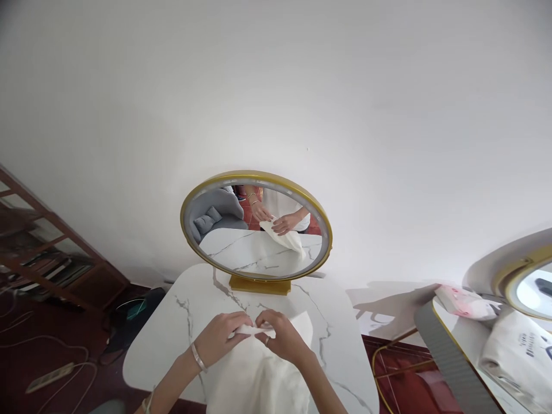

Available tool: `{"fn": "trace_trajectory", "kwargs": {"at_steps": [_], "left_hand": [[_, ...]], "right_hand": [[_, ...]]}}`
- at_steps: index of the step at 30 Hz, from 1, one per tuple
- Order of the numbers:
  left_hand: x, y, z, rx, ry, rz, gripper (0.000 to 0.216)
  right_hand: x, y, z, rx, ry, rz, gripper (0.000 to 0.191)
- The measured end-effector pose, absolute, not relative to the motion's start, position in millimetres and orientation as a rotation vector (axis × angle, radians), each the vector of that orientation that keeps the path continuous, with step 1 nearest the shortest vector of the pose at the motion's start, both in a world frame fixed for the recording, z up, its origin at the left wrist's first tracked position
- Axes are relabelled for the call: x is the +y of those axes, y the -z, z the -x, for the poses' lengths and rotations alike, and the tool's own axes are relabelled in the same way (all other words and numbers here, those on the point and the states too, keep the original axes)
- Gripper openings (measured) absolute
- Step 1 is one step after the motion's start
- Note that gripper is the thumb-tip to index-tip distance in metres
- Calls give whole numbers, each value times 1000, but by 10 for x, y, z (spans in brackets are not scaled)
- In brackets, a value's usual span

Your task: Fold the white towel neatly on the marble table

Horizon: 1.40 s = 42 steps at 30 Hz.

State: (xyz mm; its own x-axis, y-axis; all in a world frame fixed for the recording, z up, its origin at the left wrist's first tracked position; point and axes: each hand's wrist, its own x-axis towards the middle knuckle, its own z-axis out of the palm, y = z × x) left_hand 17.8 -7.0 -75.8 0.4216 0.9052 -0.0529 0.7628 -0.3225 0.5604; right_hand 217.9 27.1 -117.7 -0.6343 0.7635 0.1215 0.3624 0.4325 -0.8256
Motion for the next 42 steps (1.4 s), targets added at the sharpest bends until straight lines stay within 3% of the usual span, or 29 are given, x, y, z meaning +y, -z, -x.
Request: {"fn": "trace_trajectory", "kwargs": {"at_steps": [5, 14, 24, 31, 37, 42], "left_hand": [[-207, 478, -132, 1457, -436, -2070, 12], [-76, 200, -209, 1356, -591, -2140, 18], [202, 99, 219, 1411, -620, -2042, 15], [358, 164, 236, 1421, -630, -2036, 14], [463, 157, 257, 1443, -653, -2063, 14], [523, 19, 285, 1586, -641, -2137, 16]], "right_hand": [[89, 1028, -2298, -2170, -1130, 979, 21], [-31, 900, -2321, -2231, -940, 957, 24], [351, 1039, -3059, -2189, -1285, 1402, 41], [467, 913, -3488, -2155, -1528, 1359, 36], [549, 954, -3644, -1908, -1328, 1592, 23], [579, 756, -3756, -1892, -1434, 1339, 32]]}}
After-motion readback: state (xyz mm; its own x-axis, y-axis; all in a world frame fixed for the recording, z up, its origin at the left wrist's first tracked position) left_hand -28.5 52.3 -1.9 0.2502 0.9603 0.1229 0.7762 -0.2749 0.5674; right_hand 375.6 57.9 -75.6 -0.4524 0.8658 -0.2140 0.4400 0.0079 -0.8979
